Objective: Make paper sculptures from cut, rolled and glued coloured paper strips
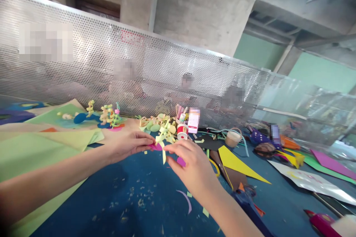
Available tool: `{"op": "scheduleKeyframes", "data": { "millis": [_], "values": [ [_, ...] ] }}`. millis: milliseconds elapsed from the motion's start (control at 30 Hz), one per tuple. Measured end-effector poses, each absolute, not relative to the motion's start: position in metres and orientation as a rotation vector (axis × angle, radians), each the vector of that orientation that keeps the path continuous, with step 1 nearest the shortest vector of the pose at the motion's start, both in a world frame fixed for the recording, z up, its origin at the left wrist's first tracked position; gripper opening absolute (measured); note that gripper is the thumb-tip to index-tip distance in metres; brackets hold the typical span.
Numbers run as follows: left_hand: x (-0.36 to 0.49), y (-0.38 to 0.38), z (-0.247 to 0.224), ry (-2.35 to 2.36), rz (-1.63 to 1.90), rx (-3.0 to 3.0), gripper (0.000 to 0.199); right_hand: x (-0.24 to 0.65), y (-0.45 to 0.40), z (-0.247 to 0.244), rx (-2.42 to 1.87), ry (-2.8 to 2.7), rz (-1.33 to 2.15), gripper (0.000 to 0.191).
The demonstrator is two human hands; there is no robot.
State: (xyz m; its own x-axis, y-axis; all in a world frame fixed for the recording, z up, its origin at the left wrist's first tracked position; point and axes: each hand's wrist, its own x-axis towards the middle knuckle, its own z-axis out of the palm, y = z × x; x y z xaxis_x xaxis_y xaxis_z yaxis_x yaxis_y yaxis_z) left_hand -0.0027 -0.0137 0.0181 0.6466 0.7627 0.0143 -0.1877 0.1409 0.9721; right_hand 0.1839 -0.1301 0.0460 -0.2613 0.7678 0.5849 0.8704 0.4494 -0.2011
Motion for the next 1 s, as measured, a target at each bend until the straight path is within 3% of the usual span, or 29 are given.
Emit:
{"op": "scheduleKeyframes", "data": {
  "millis": [167,500,600,733,900,1000],
  "values": [
    [0.0,-0.019,0.019,0.661,0.706,1.529,0.017,0.173,-0.136,0.046,-1.29,-2.346,-0.65,0.017],
    [0.003,-0.029,0.01,0.543,0.81,2.316,0.022,0.146,-0.131,0.046,-1.418,-2.487,-0.81,0.013],
    [0.003,-0.036,0.011,0.528,0.804,2.242,0.035,0.144,-0.124,0.05,-1.544,-2.408,-0.581,0.01],
    [0.002,-0.036,0.01,0.524,0.763,2.099,0.052,0.151,-0.115,0.058,-1.683,-2.218,0.088,0.012],
    [0.003,-0.035,0.009,0.533,0.736,1.994,0.043,0.165,-0.106,0.067,-1.67,-1.966,0.768,0.023],
    [0.004,-0.035,0.008,0.533,0.726,1.934,0.038,0.173,-0.102,0.067,-1.591,-1.779,1.065,0.017]
  ]
}}
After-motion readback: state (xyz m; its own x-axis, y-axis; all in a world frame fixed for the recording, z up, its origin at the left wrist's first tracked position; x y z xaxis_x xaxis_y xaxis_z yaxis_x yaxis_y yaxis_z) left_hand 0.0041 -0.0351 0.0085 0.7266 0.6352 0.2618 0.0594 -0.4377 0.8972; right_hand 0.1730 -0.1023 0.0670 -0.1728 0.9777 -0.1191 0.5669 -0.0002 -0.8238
